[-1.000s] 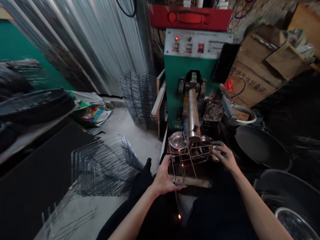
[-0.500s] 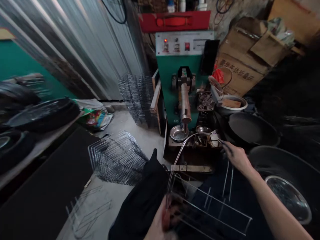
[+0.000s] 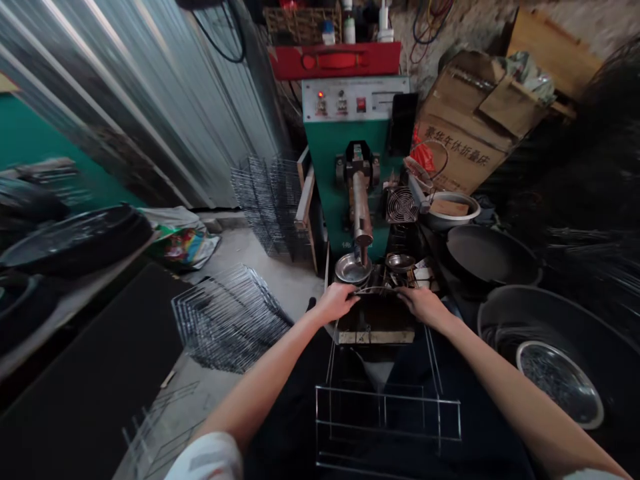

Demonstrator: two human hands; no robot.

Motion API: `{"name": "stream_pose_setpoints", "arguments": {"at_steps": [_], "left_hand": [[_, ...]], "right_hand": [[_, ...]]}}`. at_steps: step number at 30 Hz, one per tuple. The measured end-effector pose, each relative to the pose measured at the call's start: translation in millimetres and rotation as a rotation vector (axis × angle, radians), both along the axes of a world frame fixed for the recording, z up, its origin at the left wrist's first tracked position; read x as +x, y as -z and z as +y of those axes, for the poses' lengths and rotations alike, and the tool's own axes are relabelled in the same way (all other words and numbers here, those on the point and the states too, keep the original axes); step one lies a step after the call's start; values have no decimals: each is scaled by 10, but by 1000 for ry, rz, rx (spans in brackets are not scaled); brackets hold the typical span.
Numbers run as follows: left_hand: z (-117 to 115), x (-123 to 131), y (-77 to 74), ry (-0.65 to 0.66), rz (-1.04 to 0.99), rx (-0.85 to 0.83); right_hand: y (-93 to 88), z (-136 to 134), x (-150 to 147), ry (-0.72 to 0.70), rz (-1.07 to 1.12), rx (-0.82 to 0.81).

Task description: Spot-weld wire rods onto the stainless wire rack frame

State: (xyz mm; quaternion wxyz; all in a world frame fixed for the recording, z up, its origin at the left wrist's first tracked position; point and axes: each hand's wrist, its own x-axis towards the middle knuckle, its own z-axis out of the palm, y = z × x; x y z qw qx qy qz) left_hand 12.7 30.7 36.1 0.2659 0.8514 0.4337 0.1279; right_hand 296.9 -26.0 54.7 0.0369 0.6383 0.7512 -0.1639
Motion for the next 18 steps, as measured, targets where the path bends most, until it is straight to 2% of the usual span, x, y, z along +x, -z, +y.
{"name": "stream_pose_setpoints", "arguments": {"at_steps": [3,8,13,18], "left_hand": [[24,96,117,22,0,66],[50,54,158,16,-13,142],[113,-1,124,19,-72,168],[205,-64,3,22,-107,177]], "right_hand": [[-13,32,-36,-4,-73,-16],[62,150,-51,-43,-50,-9],[86,292,-69,-103,-40,50],[-114,423,-154,-144,-127,57]]}}
